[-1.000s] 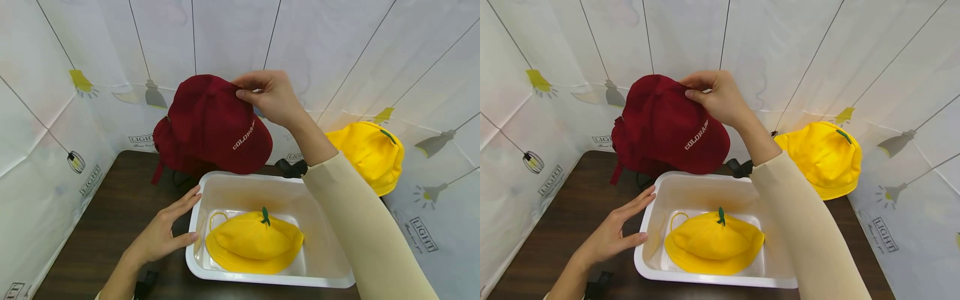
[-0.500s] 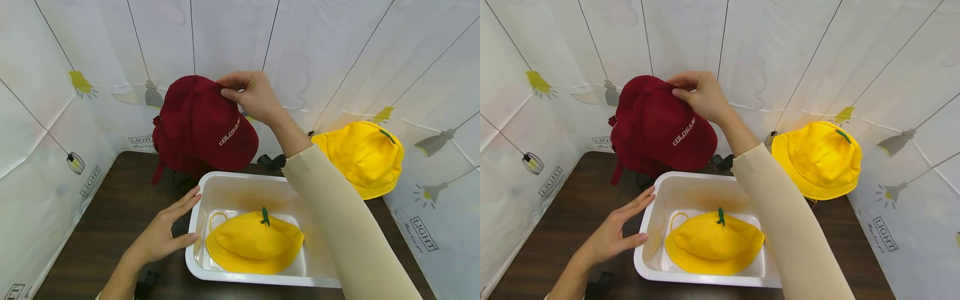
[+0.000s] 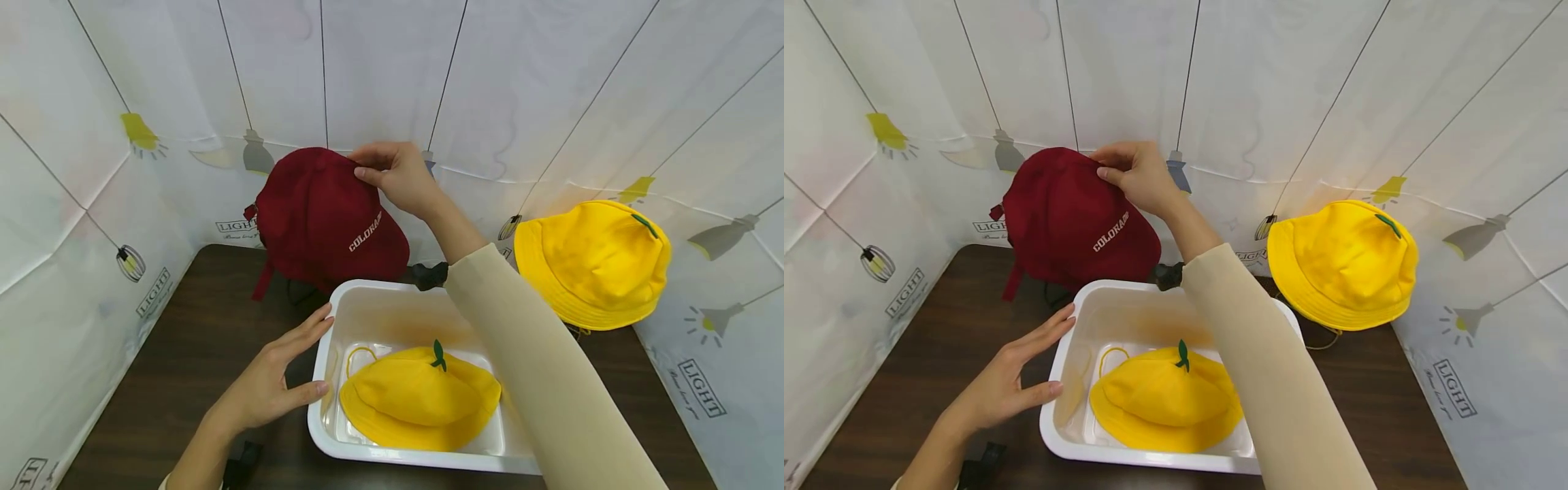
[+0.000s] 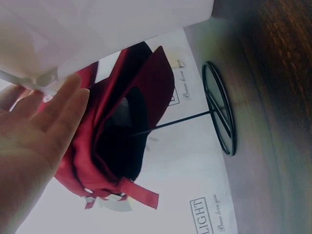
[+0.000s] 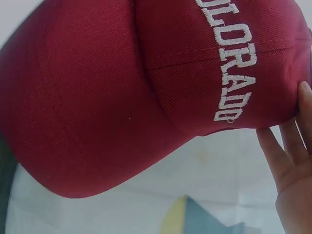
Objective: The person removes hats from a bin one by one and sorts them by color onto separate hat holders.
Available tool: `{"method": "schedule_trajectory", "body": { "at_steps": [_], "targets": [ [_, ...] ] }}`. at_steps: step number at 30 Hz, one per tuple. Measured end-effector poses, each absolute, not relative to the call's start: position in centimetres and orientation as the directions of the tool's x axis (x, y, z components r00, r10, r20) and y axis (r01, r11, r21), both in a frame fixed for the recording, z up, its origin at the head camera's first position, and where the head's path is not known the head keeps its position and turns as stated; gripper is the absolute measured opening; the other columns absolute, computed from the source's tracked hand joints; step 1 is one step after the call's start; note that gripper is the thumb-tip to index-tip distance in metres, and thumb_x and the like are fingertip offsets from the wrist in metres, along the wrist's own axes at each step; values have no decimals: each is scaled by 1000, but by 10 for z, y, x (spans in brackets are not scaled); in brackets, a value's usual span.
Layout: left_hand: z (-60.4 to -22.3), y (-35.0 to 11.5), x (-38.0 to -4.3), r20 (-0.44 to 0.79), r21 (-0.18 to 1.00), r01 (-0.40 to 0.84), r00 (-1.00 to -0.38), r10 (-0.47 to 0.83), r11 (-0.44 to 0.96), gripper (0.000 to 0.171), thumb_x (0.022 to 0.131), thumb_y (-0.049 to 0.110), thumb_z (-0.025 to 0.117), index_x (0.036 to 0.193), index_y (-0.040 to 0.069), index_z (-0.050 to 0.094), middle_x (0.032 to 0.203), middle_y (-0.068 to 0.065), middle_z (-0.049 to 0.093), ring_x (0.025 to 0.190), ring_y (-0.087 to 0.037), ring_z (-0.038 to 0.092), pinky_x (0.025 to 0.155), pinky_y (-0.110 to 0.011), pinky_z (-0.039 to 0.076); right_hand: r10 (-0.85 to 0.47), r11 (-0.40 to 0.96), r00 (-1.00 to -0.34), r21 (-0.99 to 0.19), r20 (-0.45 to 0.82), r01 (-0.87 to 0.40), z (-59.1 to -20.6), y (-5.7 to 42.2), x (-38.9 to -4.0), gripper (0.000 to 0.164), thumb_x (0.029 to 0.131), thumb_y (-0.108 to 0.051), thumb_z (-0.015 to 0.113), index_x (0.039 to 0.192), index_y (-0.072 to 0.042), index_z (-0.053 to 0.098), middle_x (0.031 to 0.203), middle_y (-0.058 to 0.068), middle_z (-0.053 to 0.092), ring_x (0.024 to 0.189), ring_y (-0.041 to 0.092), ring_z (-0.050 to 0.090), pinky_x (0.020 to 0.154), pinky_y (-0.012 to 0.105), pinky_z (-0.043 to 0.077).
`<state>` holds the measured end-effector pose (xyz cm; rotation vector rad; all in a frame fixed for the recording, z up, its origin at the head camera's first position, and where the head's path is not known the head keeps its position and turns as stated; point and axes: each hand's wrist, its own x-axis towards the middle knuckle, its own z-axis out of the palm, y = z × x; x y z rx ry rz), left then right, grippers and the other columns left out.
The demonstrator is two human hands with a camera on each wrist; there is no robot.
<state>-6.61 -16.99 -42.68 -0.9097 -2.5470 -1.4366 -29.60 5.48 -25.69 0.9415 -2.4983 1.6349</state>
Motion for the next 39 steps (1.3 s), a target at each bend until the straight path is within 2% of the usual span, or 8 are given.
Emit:
{"method": "schedule_trajectory", "body": {
  "at_steps": [8,14,18,25,34,39],
  "targets": [
    [-425,-170,-64,325,766,516,-825,462,382,82,90,24,80,162,17,41,172,0,27,152,-24,38,113,-59,39,-452,260,-840,-857,299,-445,-277,45,-299,24,97,5,69,120,2,77,113,13,76,96,21,70,79,30,57],
    [-423,-168,-63,329,770,517,-824,462,374,82,90,23,80,162,15,42,172,0,27,152,-25,37,114,-56,38,-460,304,-840,-838,287,-452,-283,38,-300,26,98,3,69,122,-2,77,117,10,75,100,20,70,80,30,58],
    [-422,-168,-63,325,770,512,-828,457,380,82,90,22,80,162,18,41,172,0,27,152,-25,38,113,-58,38,-463,338,-836,-814,294,-473,-284,34,-298,26,99,1,69,123,-3,77,118,10,75,102,19,70,82,29,59],
    [-424,-168,-63,327,767,513,-829,453,385,81,89,19,80,161,11,43,172,0,28,152,-26,39,111,-61,40,-461,396,-839,-779,288,-486,-290,33,-297,27,99,0,69,124,-4,77,118,10,76,104,19,70,83,28,59],
    [-427,-168,-64,339,762,525,-822,457,379,79,91,25,78,161,12,43,171,0,29,150,-29,41,108,-65,42,-443,430,-853,-769,276,-472,-304,39,-298,27,99,-1,69,125,-4,76,121,10,75,107,19,70,86,30,59],
    [-427,-168,-65,345,754,535,-817,463,382,80,91,25,78,161,14,43,171,0,30,150,-28,41,109,-63,42,-429,444,-862,-767,271,-463,-308,42,-299,27,98,-1,70,125,-4,77,122,11,75,107,20,70,87,30,58]
  ]
}}
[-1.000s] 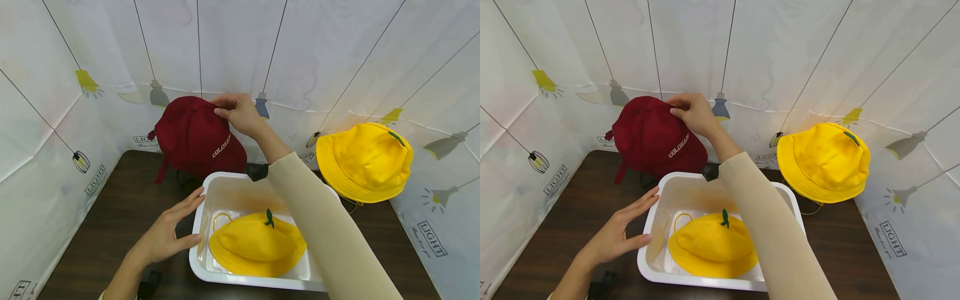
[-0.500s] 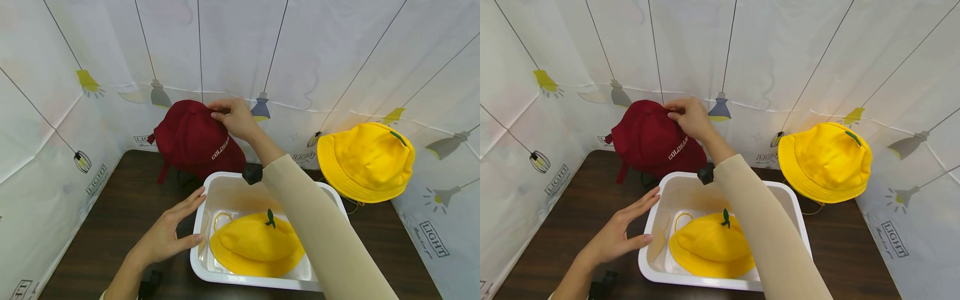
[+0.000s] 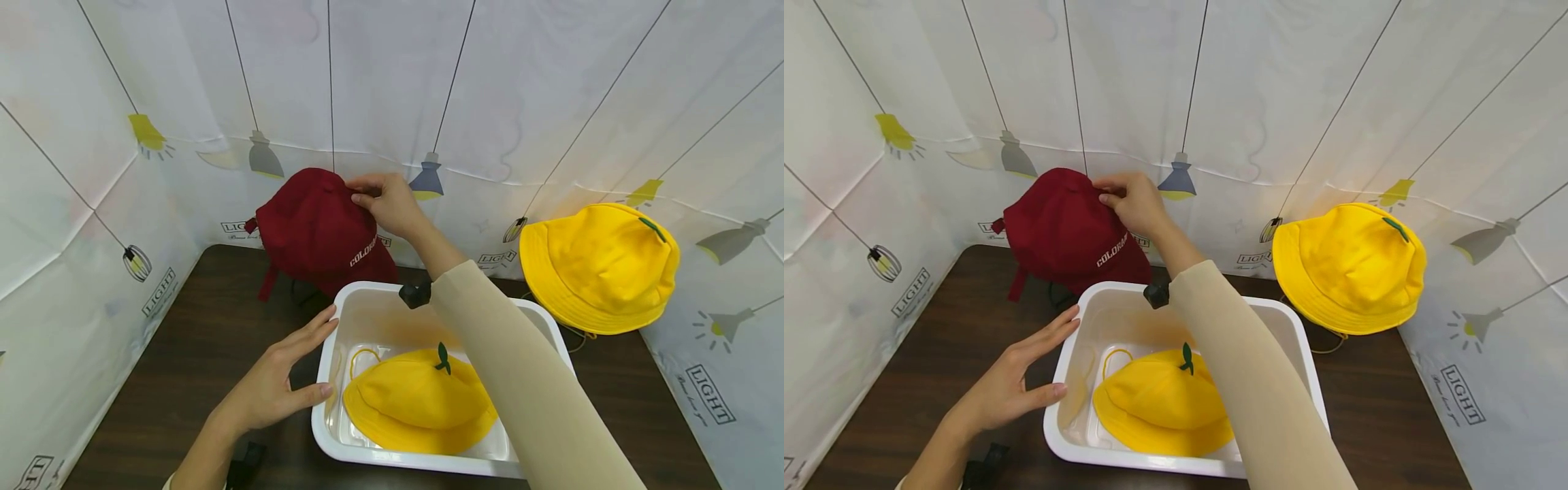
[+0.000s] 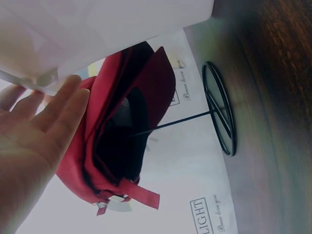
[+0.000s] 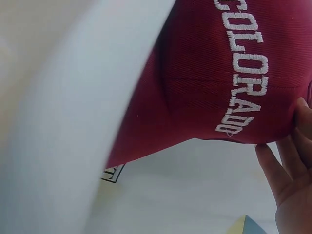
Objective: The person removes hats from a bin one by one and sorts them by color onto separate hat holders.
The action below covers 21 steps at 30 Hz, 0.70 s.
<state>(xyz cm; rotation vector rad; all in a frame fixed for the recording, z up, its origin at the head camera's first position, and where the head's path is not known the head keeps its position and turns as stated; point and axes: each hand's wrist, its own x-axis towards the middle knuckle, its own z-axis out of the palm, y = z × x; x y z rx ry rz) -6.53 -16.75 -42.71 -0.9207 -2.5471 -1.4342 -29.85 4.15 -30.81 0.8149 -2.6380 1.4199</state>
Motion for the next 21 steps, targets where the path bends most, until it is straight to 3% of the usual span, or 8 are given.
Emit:
{"method": "schedule_trajectory", "body": {
  "at_steps": [9,16,21],
  "targets": [
    [-426,-167,-65,327,768,516,-825,461,379,80,91,24,79,161,12,43,172,1,28,152,-27,39,110,-63,40,-450,453,-853,-756,264,-473,-310,46,-297,29,100,-7,70,128,-5,75,124,9,74,111,20,69,90,30,57],
    [-426,-167,-66,318,769,511,-827,464,384,82,90,24,79,162,20,41,172,1,28,152,-25,38,112,-61,39,-463,507,-851,-713,248,-484,-303,55,-296,32,100,-13,71,132,-7,73,125,7,74,115,20,69,92,30,57],
    [-427,-166,-66,323,767,516,-824,464,381,82,90,23,80,162,19,41,172,2,28,152,-25,38,112,-60,39,-470,556,-853,-673,229,-487,-290,64,-290,36,101,-15,71,136,-7,70,130,6,73,117,20,68,94,33,56]
  ]
}}
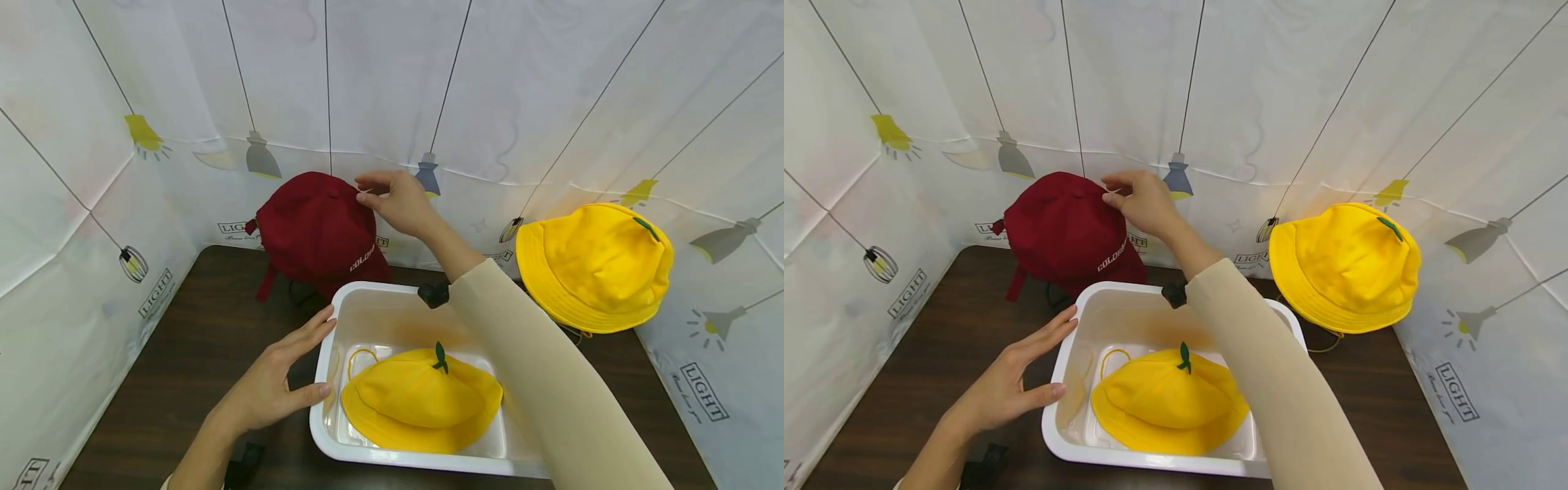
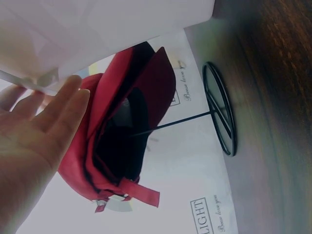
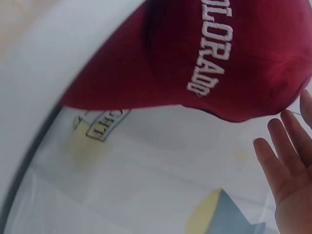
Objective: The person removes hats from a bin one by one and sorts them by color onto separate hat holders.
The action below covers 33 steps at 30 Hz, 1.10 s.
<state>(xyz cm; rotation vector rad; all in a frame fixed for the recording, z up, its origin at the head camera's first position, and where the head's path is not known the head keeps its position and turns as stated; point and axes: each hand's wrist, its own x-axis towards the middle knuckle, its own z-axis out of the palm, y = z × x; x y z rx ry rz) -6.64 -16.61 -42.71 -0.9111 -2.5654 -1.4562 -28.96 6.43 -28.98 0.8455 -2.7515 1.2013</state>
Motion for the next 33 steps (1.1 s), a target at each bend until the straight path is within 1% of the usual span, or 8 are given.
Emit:
{"method": "schedule_trajectory", "body": {
  "at_steps": [6,9,15,21,23,28,33],
  "targets": [
    [-427,-166,-68,336,760,530,-816,470,377,81,91,25,79,162,14,42,172,1,28,152,-26,39,110,-63,40,-475,573,-843,-638,255,-515,-275,76,-278,38,101,-18,72,137,-10,70,132,5,72,117,17,68,93,35,56],
    [-426,-167,-68,331,766,522,-820,467,374,81,91,26,79,162,17,42,172,2,28,152,-25,38,111,-62,39,-482,572,-833,-622,272,-534,-270,81,-274,39,100,-17,73,139,-9,69,132,5,72,115,16,69,94,35,55],
    [-427,-168,-68,334,759,523,-824,458,388,82,90,23,80,162,17,41,172,1,28,152,-25,38,111,-63,39,-498,607,-820,-562,281,-562,-263,91,-265,44,101,-20,71,143,-11,65,134,5,71,116,17,69,97,34,55],
    [-427,-168,-69,337,761,524,-823,458,382,82,91,24,79,163,20,41,172,2,27,153,-26,37,111,-63,39,-499,623,-819,-540,282,-566,-259,110,-253,48,101,-23,71,147,-10,61,135,6,70,117,21,68,101,43,53],
    [-427,-168,-70,338,759,528,-820,461,382,82,91,24,79,163,20,40,172,1,27,153,-26,37,111,-64,39,-504,624,-817,-535,282,-570,-259,117,-249,50,101,-23,71,148,-10,60,136,7,70,119,23,67,103,44,52],
    [-427,-169,-70,336,758,527,-821,462,385,82,91,24,80,162,16,41,172,0,27,152,-25,37,111,-63,39,-534,617,-795,-510,287,-598,-262,131,-236,52,101,-24,71,149,-9,58,138,6,68,122,25,65,107,44,49],
    [-427,-169,-70,337,760,527,-820,462,381,81,91,22,80,161,12,42,172,0,28,152,-24,37,111,-62,39,-571,619,-765,-456,297,-640,-263,145,-223,53,100,-23,72,149,-9,58,142,6,66,124,26,64,108,47,48]
  ]
}}
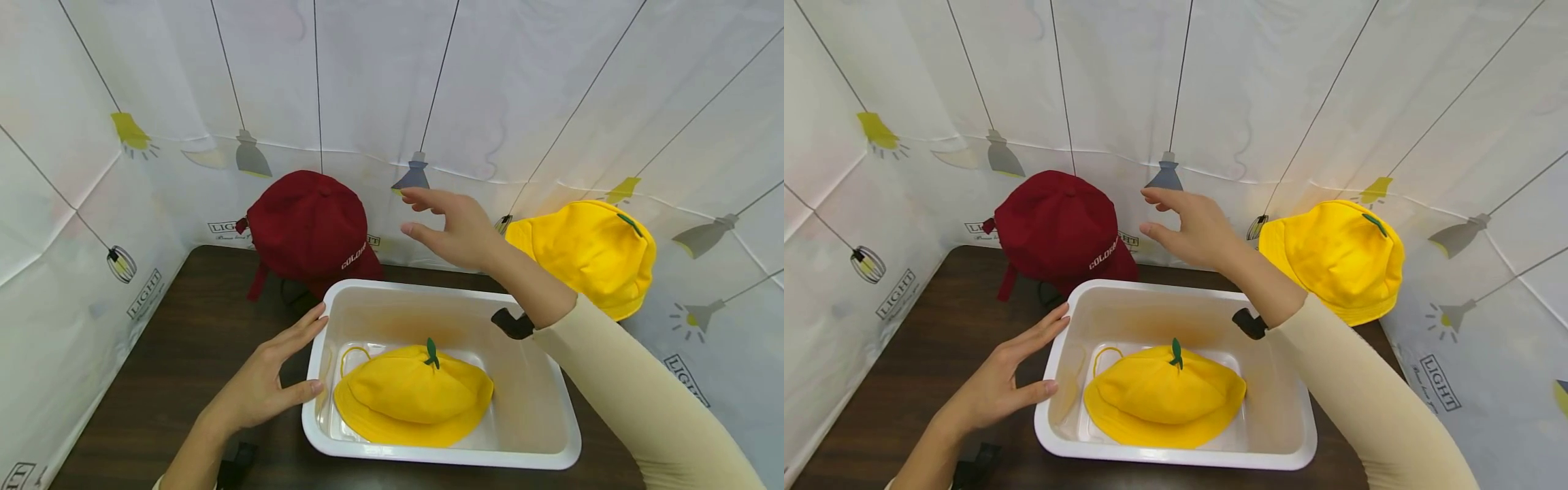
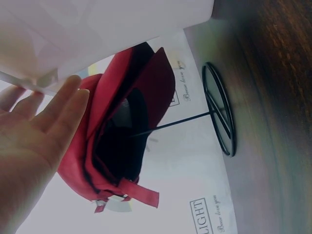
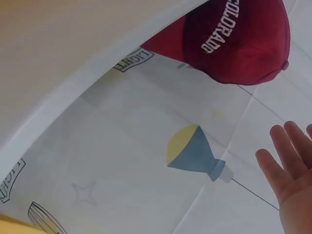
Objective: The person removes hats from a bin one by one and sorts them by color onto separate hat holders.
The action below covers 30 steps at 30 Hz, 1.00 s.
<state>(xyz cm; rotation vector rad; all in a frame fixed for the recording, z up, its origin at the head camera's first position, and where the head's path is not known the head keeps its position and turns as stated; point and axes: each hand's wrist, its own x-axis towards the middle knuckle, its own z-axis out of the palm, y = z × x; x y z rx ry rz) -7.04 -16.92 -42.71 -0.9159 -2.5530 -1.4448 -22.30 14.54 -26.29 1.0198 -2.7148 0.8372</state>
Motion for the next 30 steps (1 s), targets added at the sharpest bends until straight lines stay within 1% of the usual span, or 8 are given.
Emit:
{"method": "schedule_trajectory", "body": {
  "at_steps": [10,14,18,26,30],
  "targets": [
    [-427,-169,-70,334,770,521,-821,463,368,81,91,22,79,161,12,42,172,0,27,153,-24,37,111,-62,39,-584,630,-755,-420,299,-654,-266,175,-204,58,99,-25,73,152,-9,55,146,5,64,126,28,61,106,52,48],
    [-427,-169,-71,337,769,523,-820,463,368,81,91,21,80,161,12,42,172,0,27,152,-25,38,111,-62,39,-605,625,-744,-409,285,-665,-267,184,-196,58,98,-25,74,151,-9,56,148,5,61,129,29,60,107,55,46],
    [-427,-169,-71,339,766,527,-818,465,368,81,90,20,80,161,12,42,172,0,27,153,-24,37,111,-62,38,-618,620,-739,-410,270,-669,-269,192,-190,59,98,-24,75,150,-7,56,150,7,60,131,30,60,110,55,45],
    [-429,-169,-71,334,767,522,-821,464,373,81,91,22,80,161,12,42,172,1,27,153,-23,37,110,-62,39,-620,655,-758,-398,203,-643,-276,206,-177,64,96,-29,78,152,-10,54,153,8,56,137,33,55,112,58,42],
    [-429,-170,-71,335,766,523,-821,462,374,81,90,21,80,162,12,42,172,0,27,152,-24,38,110,-62,40,-637,653,-751,-396,173,-645,-281,210,-173,68,94,-30,80,153,-11,53,154,10,55,138,34,54,111,59,43]
  ]
}}
